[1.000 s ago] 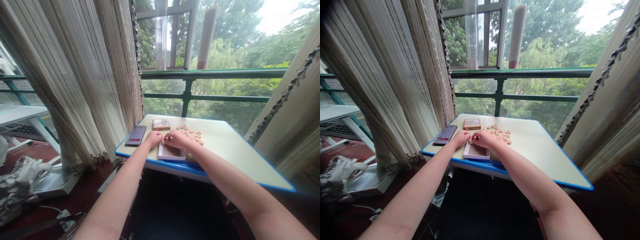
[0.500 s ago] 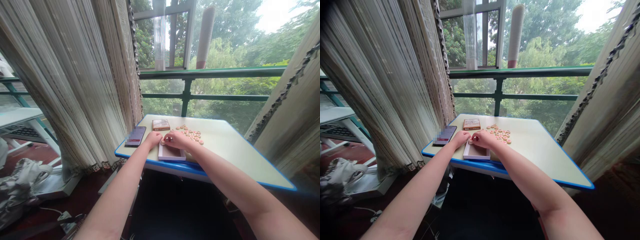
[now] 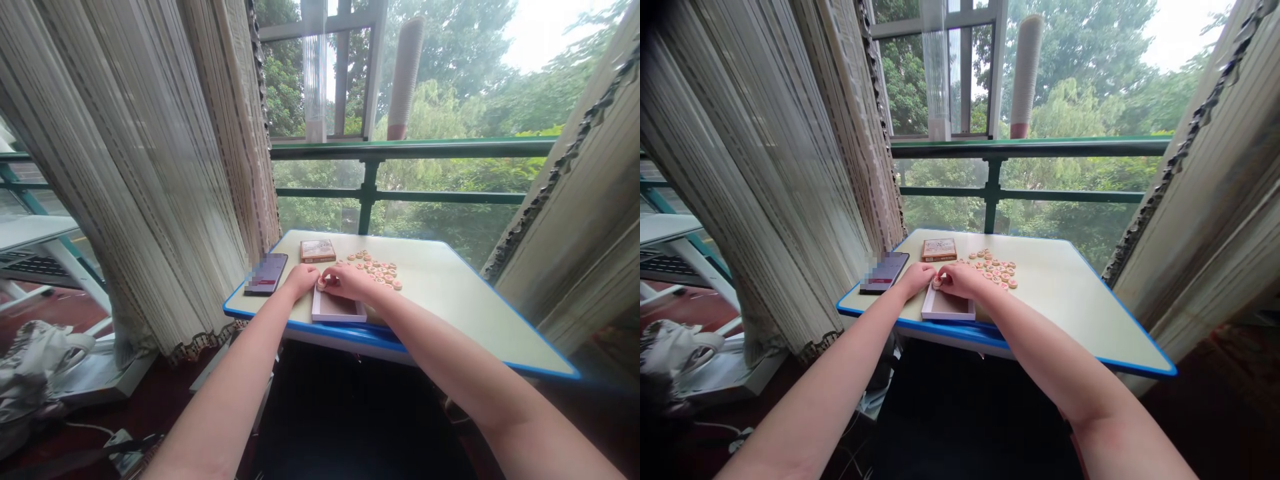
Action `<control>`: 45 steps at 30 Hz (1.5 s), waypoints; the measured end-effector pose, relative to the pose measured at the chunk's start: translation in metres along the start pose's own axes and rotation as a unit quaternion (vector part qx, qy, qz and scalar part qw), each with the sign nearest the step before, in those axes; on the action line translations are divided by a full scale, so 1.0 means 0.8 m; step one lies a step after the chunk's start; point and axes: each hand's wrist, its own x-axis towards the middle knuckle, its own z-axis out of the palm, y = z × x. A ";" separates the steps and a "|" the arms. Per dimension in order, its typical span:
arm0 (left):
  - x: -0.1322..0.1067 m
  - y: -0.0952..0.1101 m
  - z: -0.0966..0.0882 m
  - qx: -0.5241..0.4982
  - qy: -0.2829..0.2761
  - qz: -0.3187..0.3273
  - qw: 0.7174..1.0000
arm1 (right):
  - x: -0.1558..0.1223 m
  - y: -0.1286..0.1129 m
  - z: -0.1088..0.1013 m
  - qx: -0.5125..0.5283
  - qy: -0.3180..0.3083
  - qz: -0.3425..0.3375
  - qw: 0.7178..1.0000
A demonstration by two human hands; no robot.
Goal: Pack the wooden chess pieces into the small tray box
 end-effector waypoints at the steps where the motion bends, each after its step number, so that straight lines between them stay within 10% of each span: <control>1: 0.000 0.000 0.000 0.000 -0.001 -0.001 1.000 | 0.000 0.000 0.000 0.000 0.001 0.000 1.000; 45: -0.002 0.002 -0.001 -0.008 -0.003 -0.015 1.000 | 0.001 0.000 0.001 0.012 0.002 0.027 1.000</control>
